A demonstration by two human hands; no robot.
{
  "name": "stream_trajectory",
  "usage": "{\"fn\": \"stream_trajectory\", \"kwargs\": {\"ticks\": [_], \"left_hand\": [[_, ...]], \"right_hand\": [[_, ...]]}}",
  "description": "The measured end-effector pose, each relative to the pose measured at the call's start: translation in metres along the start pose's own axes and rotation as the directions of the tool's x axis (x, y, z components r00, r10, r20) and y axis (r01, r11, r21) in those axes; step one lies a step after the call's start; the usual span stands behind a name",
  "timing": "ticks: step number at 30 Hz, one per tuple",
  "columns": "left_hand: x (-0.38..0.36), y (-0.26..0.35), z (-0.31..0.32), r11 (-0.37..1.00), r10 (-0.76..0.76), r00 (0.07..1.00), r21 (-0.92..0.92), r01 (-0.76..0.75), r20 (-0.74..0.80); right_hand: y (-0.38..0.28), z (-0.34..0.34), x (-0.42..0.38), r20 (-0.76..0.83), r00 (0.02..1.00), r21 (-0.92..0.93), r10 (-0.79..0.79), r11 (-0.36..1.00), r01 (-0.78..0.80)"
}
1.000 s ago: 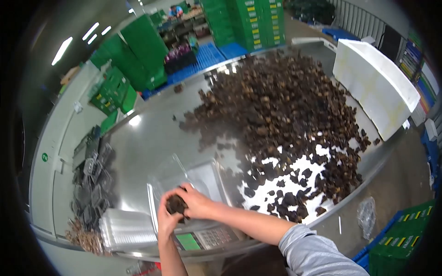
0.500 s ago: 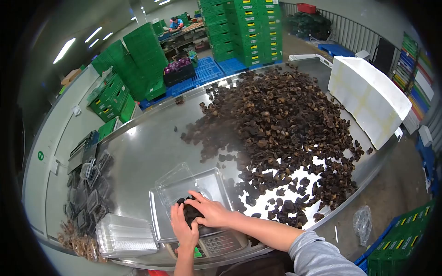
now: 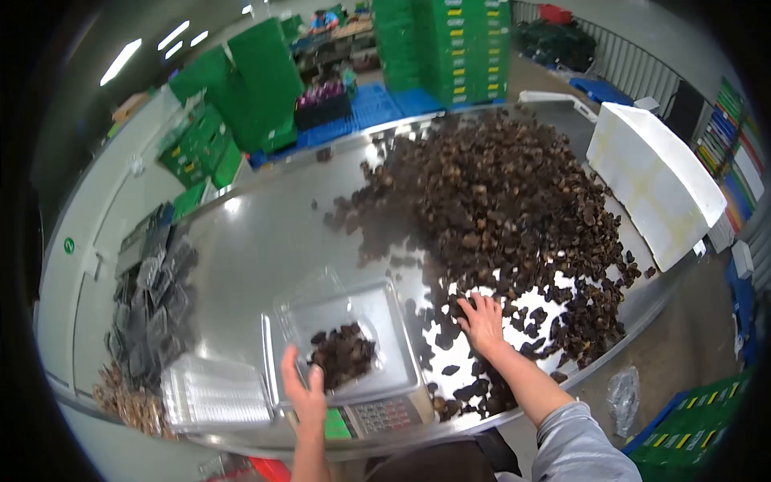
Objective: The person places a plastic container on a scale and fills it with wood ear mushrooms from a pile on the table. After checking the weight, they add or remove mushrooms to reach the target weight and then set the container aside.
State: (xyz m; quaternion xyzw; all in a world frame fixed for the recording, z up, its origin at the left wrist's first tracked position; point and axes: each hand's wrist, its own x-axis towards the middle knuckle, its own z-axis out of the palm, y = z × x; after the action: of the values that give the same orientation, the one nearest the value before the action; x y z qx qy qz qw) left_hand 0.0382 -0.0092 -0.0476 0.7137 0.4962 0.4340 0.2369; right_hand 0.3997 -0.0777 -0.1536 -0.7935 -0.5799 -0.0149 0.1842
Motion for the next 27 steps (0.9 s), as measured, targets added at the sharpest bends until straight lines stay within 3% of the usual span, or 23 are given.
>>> {"fn": "stream_trajectory", "kwargs": {"ticks": [1, 6, 10, 11, 14, 16, 18, 24, 26, 27], "left_hand": [[0.0, -0.001, -0.007, 0.996, -0.069, 0.997, -0.059, 0.066, -0.046], [0.008, -0.001, -0.048, 0.952, -0.241, 0.954, -0.237, 0.196, -0.18], [0.005, -0.014, -0.073, 0.862, -0.378, 0.906, -0.43, 0.269, -0.19], [0.002, -0.02, -0.075, 0.864, -0.366, 0.906, -0.438, 0.246, -0.212], [-0.006, -0.029, -0.087, 0.845, -0.398, 0.902, -0.449, 0.29, -0.167], [-0.011, -0.028, -0.089, 0.843, -0.415, 0.895, -0.439, 0.31, -0.164], [-0.01, -0.028, -0.088, 0.843, -0.421, 0.894, -0.43, 0.323, -0.153], [-0.01, -0.023, -0.083, 0.865, -0.389, 0.918, -0.373, 0.336, -0.077], [-0.014, -0.029, -0.08, 0.855, -0.417, 0.909, -0.337, 0.395, 0.009], [-0.016, -0.029, -0.077, 0.856, -0.408, 0.913, -0.344, 0.387, 0.013]], "right_hand": [[0.008, 0.005, -0.002, -0.003, 0.997, 0.011, -0.076, 0.997, 0.076], [0.017, 0.0, 0.004, -0.122, 0.987, 0.237, -0.103, 0.963, 0.13], [0.024, -0.001, 0.004, 0.028, 0.997, 0.262, -0.075, 0.963, 0.065], [0.023, -0.009, 0.006, 0.068, 0.995, 0.26, -0.079, 0.964, 0.059], [0.029, -0.009, 0.016, -0.07, 0.994, 0.392, -0.081, 0.914, 0.102], [-0.004, -0.047, 0.023, -0.135, 0.991, 0.458, -0.015, 0.886, 0.076], [-0.014, -0.052, 0.026, -0.105, 0.994, 0.467, 0.035, 0.884, 0.019], [-0.022, -0.051, 0.023, -0.037, 0.999, 0.463, -0.016, 0.886, 0.031], [-0.021, -0.055, 0.016, 0.198, 0.975, -0.007, -0.1, 0.995, 0.103], [-0.034, -0.062, 0.016, 0.102, 0.979, 0.041, -0.178, 0.984, 0.175]]}}
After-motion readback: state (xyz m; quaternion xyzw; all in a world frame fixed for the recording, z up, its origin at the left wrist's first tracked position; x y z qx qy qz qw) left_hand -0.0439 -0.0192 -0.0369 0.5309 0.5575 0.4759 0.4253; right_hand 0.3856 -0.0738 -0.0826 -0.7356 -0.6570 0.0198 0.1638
